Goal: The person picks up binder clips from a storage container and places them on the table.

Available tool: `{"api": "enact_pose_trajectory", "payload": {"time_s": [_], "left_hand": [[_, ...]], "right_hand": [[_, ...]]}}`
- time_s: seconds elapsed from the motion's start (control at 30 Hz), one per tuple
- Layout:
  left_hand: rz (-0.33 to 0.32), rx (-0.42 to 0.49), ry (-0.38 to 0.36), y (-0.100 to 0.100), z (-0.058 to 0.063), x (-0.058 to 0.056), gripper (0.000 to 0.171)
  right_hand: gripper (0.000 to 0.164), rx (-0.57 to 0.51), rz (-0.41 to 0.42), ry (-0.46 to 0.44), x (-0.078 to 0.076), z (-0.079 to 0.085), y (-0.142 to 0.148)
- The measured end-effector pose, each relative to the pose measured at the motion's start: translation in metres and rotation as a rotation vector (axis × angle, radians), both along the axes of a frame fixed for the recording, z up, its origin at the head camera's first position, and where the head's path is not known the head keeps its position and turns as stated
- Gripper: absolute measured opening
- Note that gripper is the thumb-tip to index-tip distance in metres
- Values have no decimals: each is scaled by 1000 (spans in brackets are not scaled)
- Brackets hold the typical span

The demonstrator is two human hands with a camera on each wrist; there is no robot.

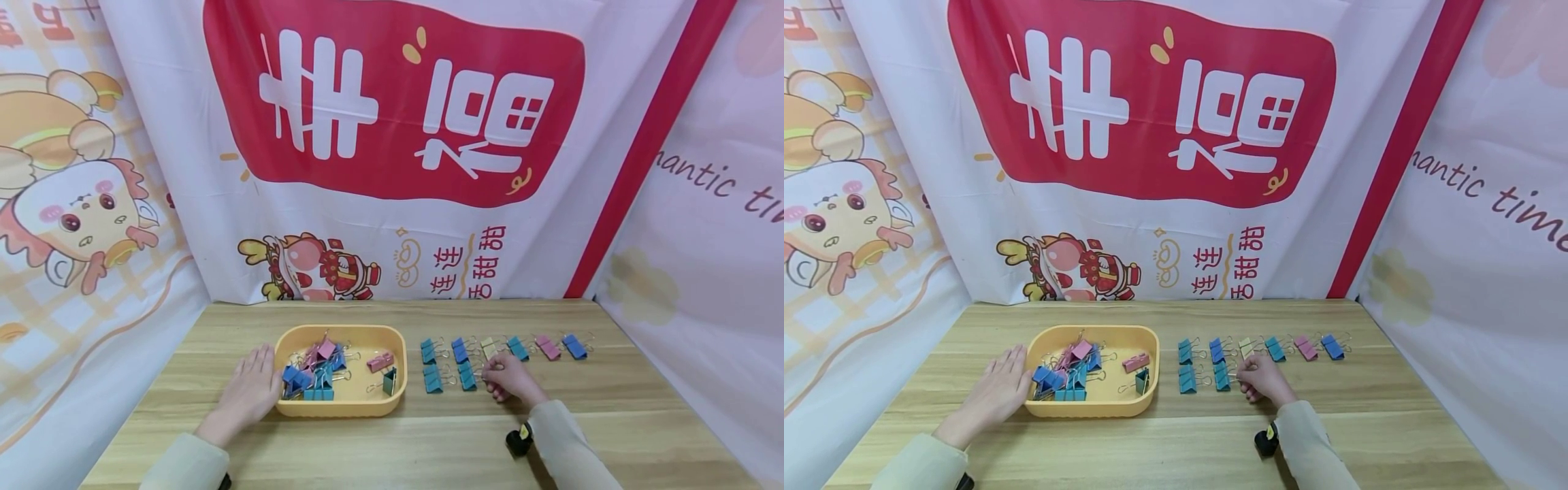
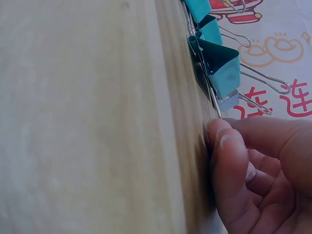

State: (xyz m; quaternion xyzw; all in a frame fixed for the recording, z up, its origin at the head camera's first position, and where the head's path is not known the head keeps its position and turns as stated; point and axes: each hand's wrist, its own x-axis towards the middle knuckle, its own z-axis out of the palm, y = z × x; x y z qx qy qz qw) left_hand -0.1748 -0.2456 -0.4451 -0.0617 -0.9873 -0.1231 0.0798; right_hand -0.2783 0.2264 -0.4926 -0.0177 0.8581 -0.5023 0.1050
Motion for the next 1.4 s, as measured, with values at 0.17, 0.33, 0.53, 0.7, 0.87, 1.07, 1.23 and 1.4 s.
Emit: {"api": "enact_pose_trajectory", "payload": {"time_s": [0.17, 0.33, 0.53, 0.7, 0.87, 1.07, 1.23, 1.4], "left_hand": [[-1, 2, -1, 0, 1, 1, 57], [0, 1, 2, 0, 1, 2, 57], [-2, 1, 5, 0, 1, 2, 57], [-1, -9, 7, -1, 0, 3, 57], [2, -15, 5, -1, -1, 3, 57], [-2, -12, 10, -1, 0, 4, 57], [-3, -12, 14, -1, 2, 4, 57], [2, -17, 9, 0, 2, 4, 57]], "right_hand": [[5, 12, -9, 7, 0, -1, -1], [7, 20, -13, 11, -1, -2, -1], [8, 19, -4, 2, -1, -2, -1], [8, -8, 23, -10, 1, -1, 1], [11, -52, 71, 4, -1, 8, 7], [14, -70, 105, 98, -7, 35, 12], [18, -42, 84, 117, -9, 66, 4], [22, -13, 98, 148, -8, 89, -11]]}}
